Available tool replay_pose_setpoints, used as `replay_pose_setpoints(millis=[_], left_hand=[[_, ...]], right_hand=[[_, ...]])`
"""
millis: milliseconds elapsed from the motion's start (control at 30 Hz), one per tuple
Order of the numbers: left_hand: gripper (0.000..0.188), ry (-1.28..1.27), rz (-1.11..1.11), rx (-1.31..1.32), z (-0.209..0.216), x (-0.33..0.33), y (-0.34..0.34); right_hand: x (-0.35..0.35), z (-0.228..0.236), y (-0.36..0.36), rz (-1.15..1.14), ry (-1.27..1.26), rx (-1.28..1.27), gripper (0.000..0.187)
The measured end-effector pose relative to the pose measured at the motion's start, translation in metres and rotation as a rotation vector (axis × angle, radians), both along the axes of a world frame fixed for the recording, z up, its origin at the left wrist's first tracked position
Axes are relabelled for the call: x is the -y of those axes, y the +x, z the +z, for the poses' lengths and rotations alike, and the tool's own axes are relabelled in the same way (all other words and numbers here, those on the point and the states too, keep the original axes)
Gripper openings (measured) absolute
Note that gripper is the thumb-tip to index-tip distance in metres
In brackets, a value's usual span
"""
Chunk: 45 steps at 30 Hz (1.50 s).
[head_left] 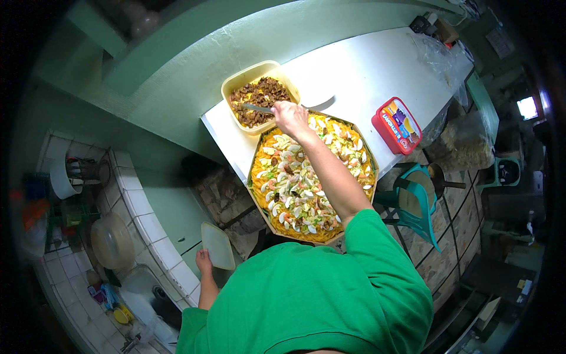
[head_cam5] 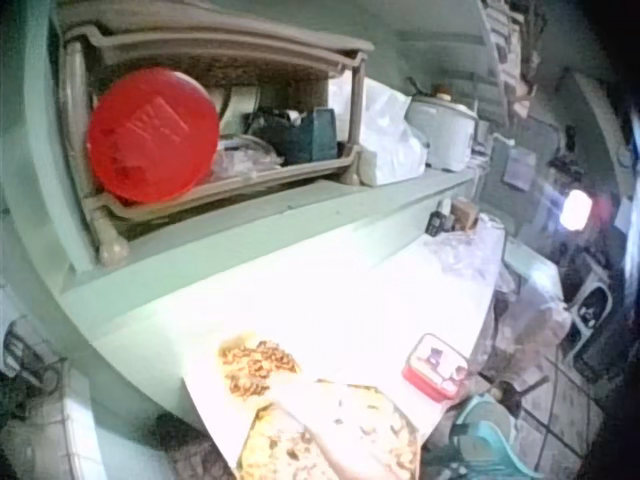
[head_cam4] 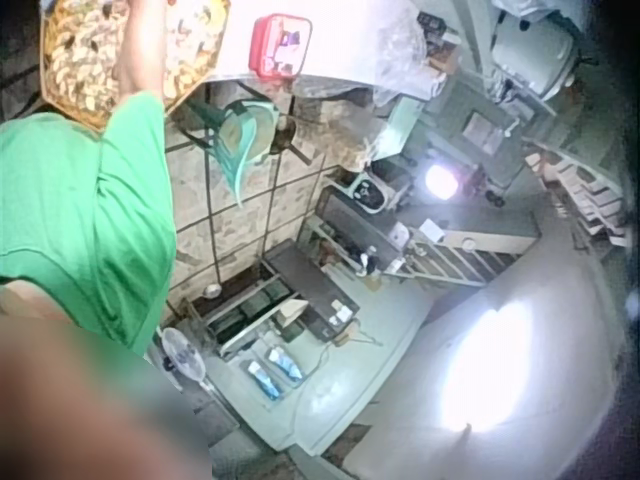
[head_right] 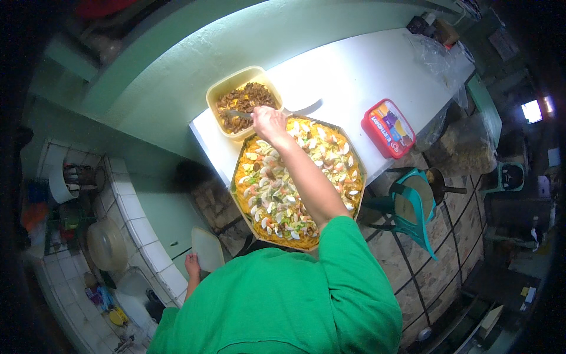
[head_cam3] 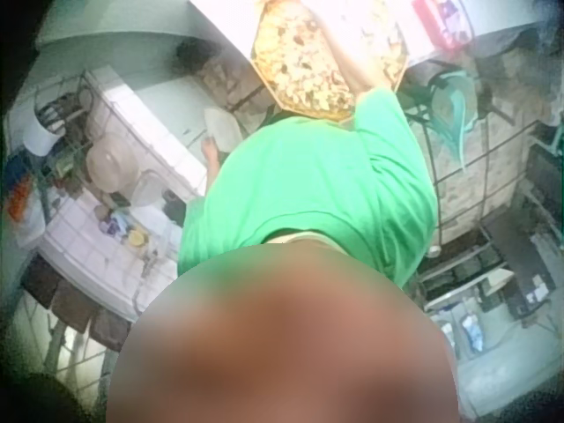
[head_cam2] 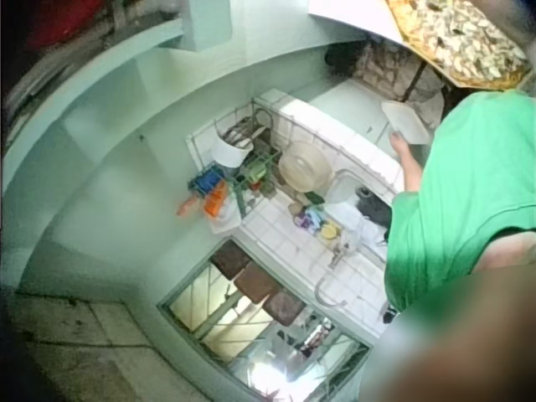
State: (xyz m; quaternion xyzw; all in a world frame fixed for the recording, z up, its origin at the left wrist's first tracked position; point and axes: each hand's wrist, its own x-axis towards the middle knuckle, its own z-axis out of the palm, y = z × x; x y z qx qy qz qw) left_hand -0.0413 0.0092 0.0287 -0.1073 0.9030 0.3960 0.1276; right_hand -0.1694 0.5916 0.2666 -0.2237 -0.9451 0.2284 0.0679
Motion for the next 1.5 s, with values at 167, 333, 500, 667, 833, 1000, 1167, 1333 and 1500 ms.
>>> replay_pose_setpoints(millis=[167, 333, 500, 667, 833, 1000, 1167, 1333, 1500], left_hand=[[0.018, -0.065, 0.009, 0.063, -0.003, -0.013, 0.006], [0.02, -0.036, 0.025, 0.059, -0.01, -0.018, 0.024], [0.022, -0.132, -0.035, 0.029, -0.013, -0.019, 0.04], [0.023, -0.105, 0.007, 0.11, -0.008, -0.025, 0.05], [0.023, -0.092, -0.025, 0.029, -0.006, -0.036, 0.046], [0.022, -0.064, -0.037, 0.049, -0.002, -0.05, 0.04], [0.023, -0.001, 0.012, 0.106, 0.008, -0.056, 0.044], [0.023, -0.054, -0.043, 0.047, 0.002, -0.047, 0.045], [0.023, -0.064, 0.014, 0.087, -0.004, -0.039, 0.046]], right_hand=[[-0.02, 0.032, 0.058, -0.058, -0.151, 0.071, 0.031], [-0.061, 0.063, 0.173, -0.117, -0.235, -0.402, 0.021], [-0.074, 0.083, 0.298, -0.082, 0.117, -0.376, 0.013], [-0.045, 0.066, 0.37, -0.063, 0.191, -0.17, 0.013], [-0.02, 0.049, 0.396, 0.016, 0.279, -0.152, 0.016], [-0.002, 0.033, 0.395, 0.068, 0.274, -0.048, 0.019], [-0.011, 0.042, 0.4, -0.081, 0.099, -0.082, 0.015], [-0.039, 0.046, 0.386, -0.214, 0.126, -0.181, 0.014], [-0.054, 0.026, 0.356, -0.112, 0.437, -0.124, 0.017]])
